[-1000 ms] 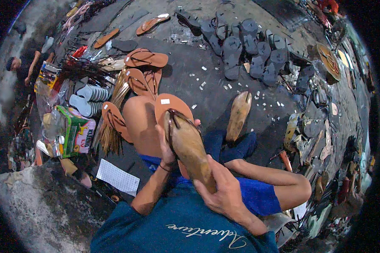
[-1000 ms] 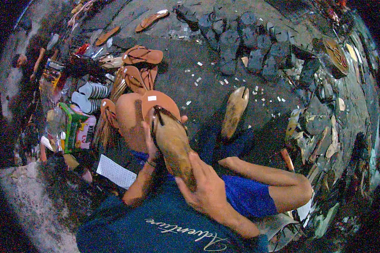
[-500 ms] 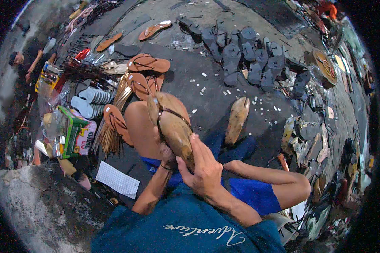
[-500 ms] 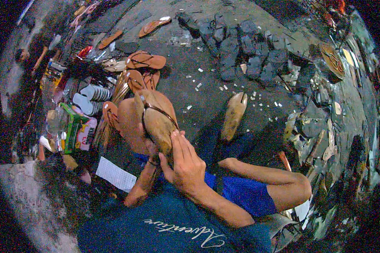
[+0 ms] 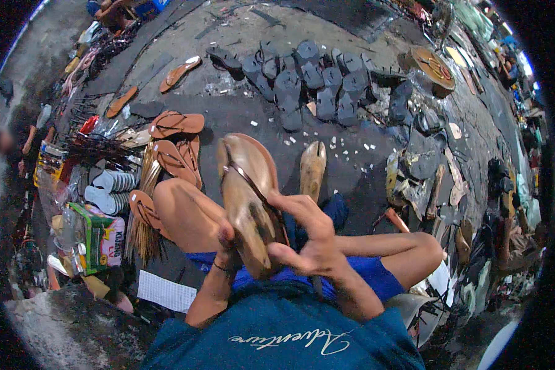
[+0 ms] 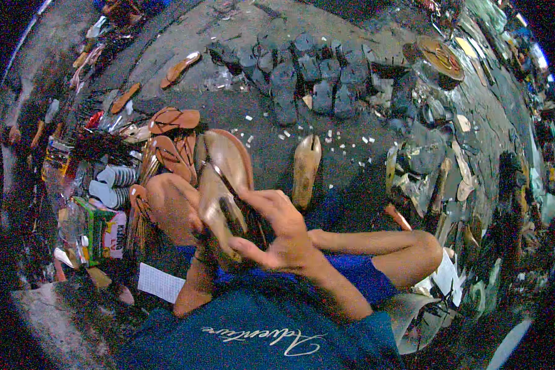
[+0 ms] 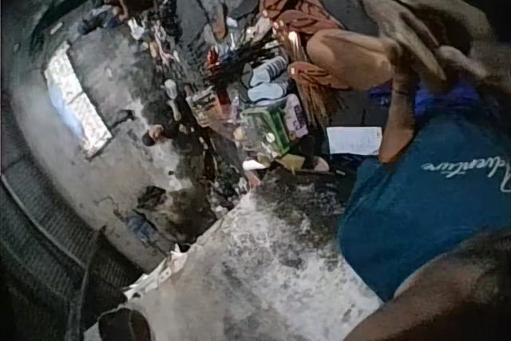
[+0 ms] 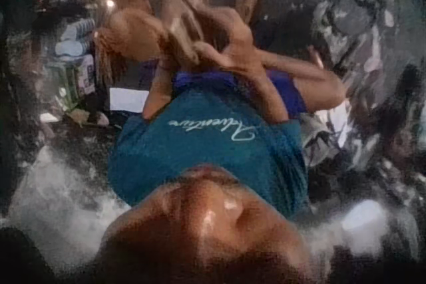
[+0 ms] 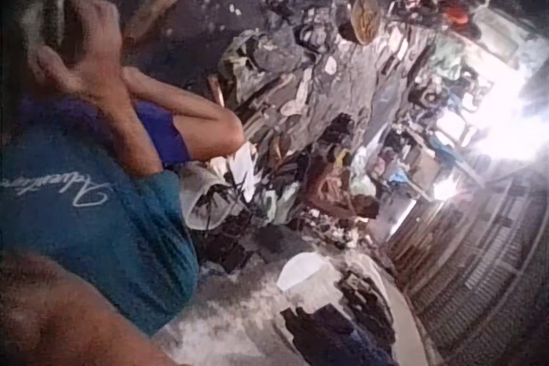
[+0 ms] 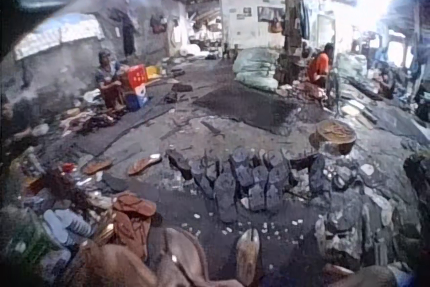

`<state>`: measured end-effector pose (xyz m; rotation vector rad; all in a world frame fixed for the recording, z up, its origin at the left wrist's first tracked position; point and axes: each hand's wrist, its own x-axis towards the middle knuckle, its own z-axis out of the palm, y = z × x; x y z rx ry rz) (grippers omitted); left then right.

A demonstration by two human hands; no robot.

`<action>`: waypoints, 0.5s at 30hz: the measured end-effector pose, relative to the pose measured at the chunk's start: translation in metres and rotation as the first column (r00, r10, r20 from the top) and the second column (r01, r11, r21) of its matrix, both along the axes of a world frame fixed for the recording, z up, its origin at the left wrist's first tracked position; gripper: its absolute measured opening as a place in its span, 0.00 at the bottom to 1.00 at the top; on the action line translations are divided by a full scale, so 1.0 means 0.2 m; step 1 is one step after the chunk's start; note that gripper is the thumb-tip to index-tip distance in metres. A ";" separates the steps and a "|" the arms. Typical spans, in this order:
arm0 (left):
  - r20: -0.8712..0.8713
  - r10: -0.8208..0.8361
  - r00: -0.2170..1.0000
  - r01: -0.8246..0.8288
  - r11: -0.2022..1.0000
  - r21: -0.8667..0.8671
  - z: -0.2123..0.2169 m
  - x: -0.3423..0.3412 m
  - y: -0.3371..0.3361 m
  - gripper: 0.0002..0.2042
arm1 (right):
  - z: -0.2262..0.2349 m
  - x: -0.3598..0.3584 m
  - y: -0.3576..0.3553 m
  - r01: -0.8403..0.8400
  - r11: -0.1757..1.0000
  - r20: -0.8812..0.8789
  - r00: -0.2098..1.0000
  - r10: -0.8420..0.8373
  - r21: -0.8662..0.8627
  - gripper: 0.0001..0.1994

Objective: The person applies a yellowish liquid to a flat surface using a brush, then handles multiple sandals, inspecting and adjusting their straps and soles. The person works on the floor in a cluttered workshop environment.

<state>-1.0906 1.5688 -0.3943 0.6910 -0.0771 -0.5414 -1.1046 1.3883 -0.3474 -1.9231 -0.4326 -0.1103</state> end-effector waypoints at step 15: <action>-0.140 0.091 0.986 -0.051 0.964 0.263 0.09 -0.24 0.12 0.56 | -0.20 -0.34 0.01 0.129 0.834 -0.655 0.688 0.314 0.536 0.19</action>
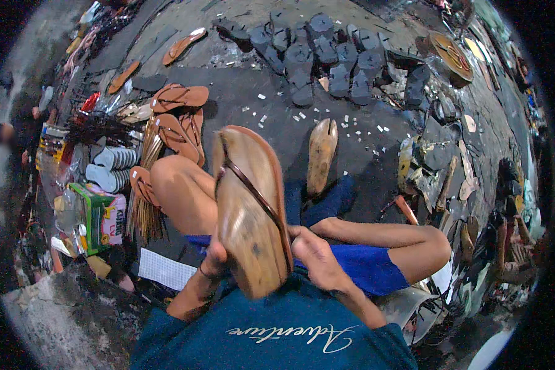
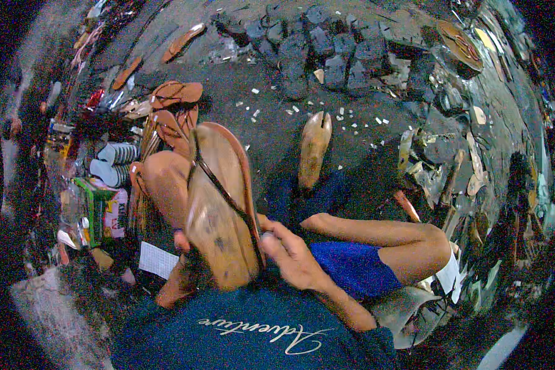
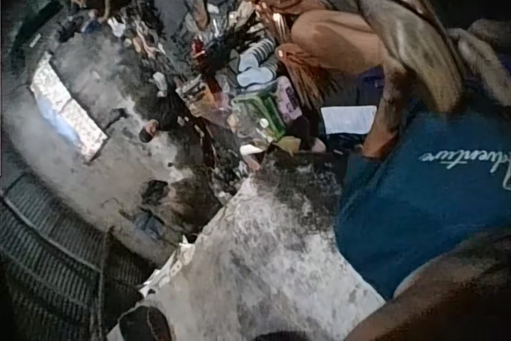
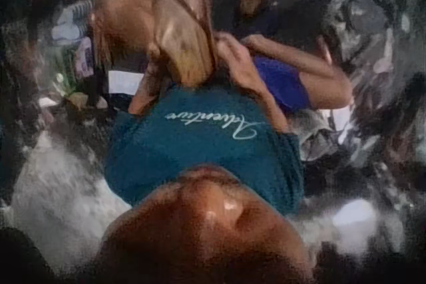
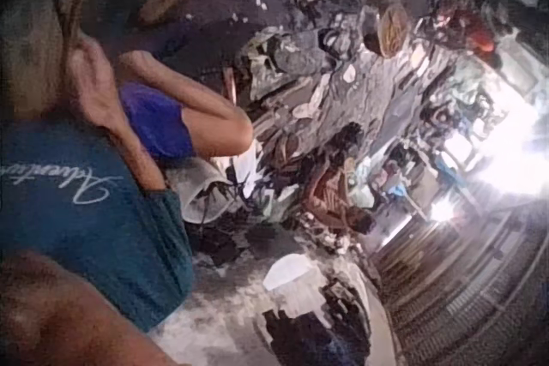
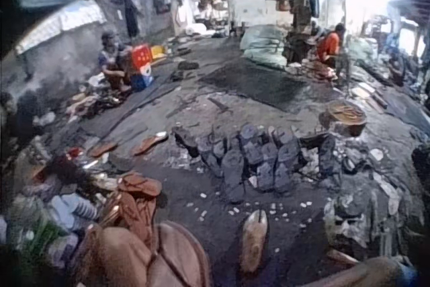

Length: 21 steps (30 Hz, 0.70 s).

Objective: The person applies a yellowish liquid to a flat surface using a brush, then handles multiple sandals, inspecting and adjusting their straps and soles. The person works on the floor in a cluttered workshop environment.

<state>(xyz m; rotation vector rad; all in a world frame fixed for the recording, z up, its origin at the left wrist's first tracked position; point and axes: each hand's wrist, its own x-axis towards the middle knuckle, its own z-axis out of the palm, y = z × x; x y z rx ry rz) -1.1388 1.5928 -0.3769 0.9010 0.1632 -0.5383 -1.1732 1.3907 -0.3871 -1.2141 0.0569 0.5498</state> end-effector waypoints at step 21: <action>0.184 0.168 0.969 -0.194 0.972 0.134 0.13 0.12 -0.18 0.60 | 0.00 0.02 0.01 0.407 0.899 -0.265 0.896 -0.357 0.161 0.38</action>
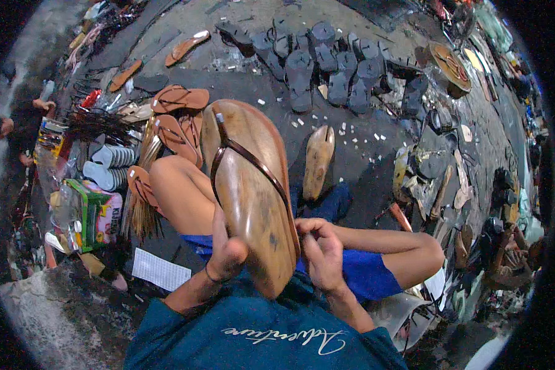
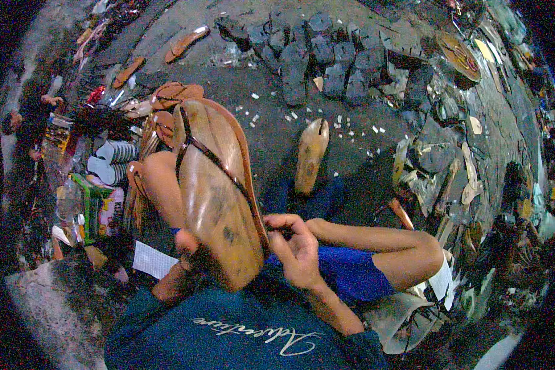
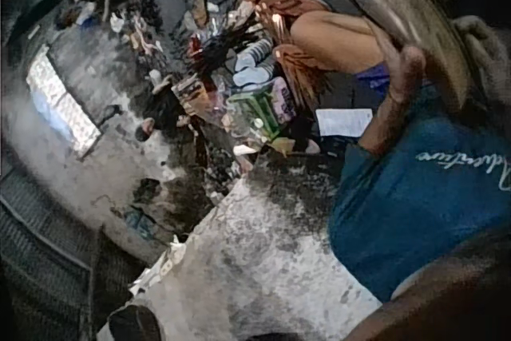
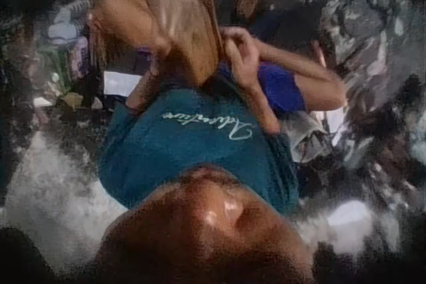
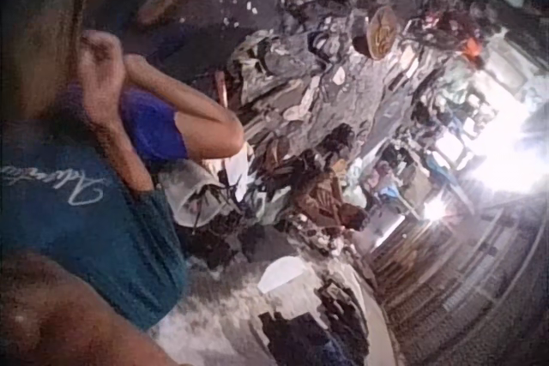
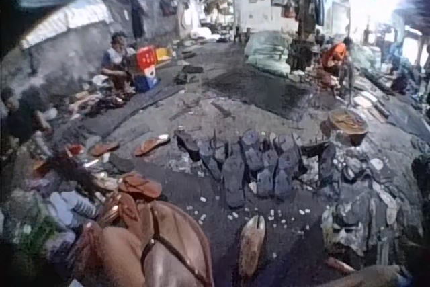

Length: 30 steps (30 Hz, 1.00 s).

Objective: The person applies a yellowish liquid to a flat surface using a brush, then handles multiple sandals, inspecting and adjusting their straps and soles. The person works on the floor in a cluttered workshop environment.

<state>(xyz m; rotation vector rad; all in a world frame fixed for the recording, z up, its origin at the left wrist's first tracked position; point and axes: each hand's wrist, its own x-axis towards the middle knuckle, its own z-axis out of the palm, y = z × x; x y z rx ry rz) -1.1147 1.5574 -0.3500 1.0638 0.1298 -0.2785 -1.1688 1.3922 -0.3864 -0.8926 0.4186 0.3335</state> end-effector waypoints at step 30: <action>-0.271 -0.735 0.621 0.783 0.593 0.187 -0.06 -0.27 0.04 0.13 | 0.17 -0.31 -0.17 0.401 0.793 -0.325 0.906 -0.270 0.460 0.45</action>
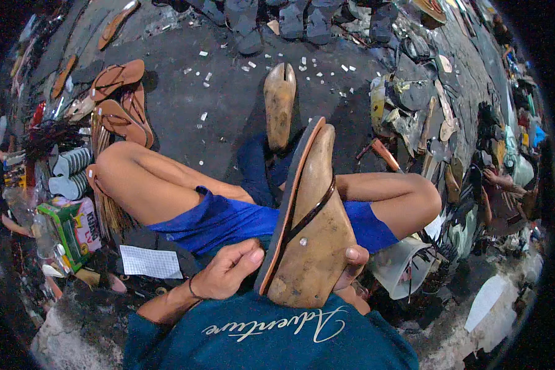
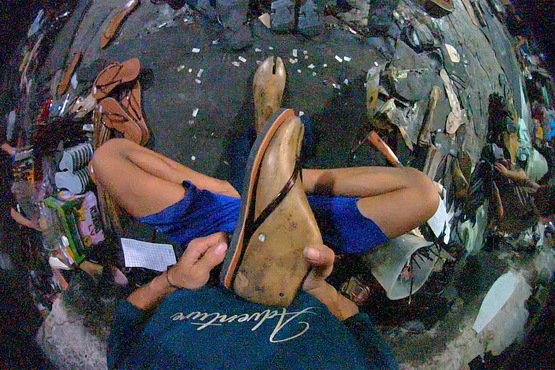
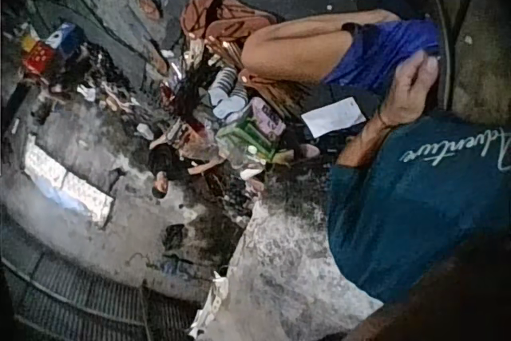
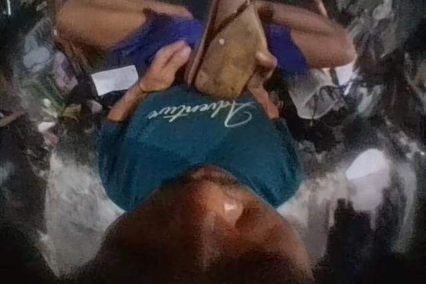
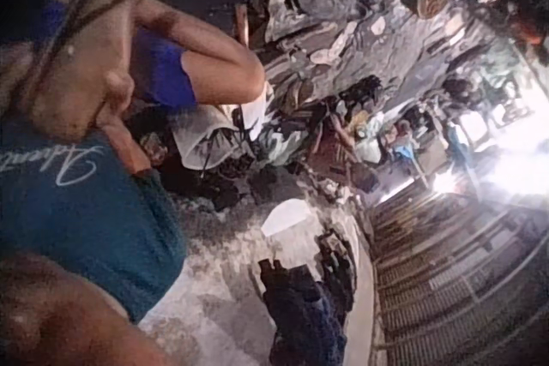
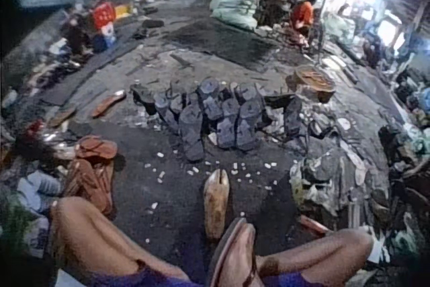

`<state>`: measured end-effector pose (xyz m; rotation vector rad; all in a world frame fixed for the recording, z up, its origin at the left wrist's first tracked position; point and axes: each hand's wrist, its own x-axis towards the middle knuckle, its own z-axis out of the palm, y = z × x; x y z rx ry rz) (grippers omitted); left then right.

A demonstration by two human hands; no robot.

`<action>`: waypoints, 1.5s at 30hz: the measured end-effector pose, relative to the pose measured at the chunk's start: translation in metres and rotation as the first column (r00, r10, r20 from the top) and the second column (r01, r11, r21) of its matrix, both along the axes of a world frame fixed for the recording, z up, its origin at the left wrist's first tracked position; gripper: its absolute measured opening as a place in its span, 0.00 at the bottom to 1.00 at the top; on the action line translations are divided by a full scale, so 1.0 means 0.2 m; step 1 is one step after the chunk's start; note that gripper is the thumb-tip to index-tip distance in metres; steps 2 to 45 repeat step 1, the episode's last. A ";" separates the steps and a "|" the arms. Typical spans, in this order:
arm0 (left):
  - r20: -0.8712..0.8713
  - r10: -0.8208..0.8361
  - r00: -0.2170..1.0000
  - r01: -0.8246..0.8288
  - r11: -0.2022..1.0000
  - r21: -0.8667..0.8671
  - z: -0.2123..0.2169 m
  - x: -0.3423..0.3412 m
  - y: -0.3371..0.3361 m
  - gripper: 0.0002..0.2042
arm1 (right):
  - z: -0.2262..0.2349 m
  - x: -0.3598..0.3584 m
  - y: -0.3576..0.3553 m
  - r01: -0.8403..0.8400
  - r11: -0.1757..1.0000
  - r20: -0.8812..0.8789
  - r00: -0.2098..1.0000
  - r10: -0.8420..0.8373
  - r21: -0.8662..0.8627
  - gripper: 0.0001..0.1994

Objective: The person applies a yellowish liquid to a flat surface using a brush, then handles multiple sandals, inspecting and adjusting their straps and soles. The person works on the floor in a cluttered workshop environment.

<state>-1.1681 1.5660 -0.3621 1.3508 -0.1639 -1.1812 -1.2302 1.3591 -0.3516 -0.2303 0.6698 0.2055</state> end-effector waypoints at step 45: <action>-0.042 -0.043 0.998 0.044 0.999 0.024 -0.01 -0.01 0.03 0.12 | -0.02 -0.01 0.02 0.028 1.000 0.025 0.999 -0.028 0.002 0.47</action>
